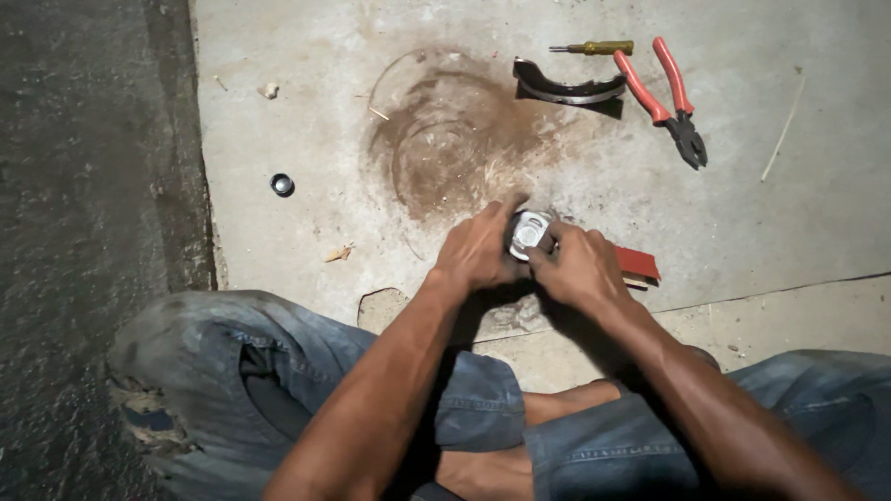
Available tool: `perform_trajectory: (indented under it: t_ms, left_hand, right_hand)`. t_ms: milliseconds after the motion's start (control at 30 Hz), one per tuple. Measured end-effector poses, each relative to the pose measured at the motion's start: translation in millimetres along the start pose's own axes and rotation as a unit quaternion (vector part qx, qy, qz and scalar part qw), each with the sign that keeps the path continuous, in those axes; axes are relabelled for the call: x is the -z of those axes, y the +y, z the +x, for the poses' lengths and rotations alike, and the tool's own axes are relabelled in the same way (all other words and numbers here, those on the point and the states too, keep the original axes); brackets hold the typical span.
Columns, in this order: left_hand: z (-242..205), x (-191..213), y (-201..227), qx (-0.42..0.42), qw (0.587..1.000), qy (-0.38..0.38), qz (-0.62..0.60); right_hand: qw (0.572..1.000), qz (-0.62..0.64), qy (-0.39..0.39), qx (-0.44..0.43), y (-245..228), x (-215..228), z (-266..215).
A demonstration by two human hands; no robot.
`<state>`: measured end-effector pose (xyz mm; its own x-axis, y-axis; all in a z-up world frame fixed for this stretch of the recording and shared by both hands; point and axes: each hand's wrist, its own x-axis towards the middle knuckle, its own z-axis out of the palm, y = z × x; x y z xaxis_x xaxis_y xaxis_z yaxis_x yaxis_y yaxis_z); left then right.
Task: The person services a metal piston by hand, using pliers and a screwdriver to remove and replace rings while seated on the floor.
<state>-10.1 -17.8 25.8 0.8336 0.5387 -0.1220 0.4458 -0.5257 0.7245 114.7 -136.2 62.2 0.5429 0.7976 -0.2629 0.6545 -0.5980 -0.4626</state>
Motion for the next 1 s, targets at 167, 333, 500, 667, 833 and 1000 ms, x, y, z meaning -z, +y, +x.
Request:
perform_trajectory:
  t_ms: [167,333,500,667,833,1000]
  left_hand:
    - [6.1,-2.1,-13.6,-0.070,0.997,0.019,-0.028]
    - [12.9,-12.2,-25.9,-0.118,0.989,0.048,-0.071]
    - [13.1,-9.9,-25.6,-0.101,0.993,0.036,-0.042]
    - [10.4,-15.3,-23.8,-0.086,0.995,0.036,-0.039]
    - [10.3,-21.1,-24.7,-0.102,0.993,0.063,-0.011]
    - [12.0,-27.2,-23.4,-0.088,0.995,0.049,0.003]
  right_hand:
    - [1.000,-0.022,-0.011,-0.002,-7.7,-2.7,-3.6]
    - [1.000,-0.012,-0.007,0.008,-11.2,-13.1,-0.4]
    - [1.000,0.008,0.023,0.019,-9.9,-15.8,0.6]
    - [0.999,0.016,0.023,0.038,-1.2,-16.3,2.0]
    - [0.999,0.003,-0.002,0.034,-3.9,-12.1,3.7]
    - [0.992,-0.043,0.029,0.117,-4.1,-4.1,1.4]
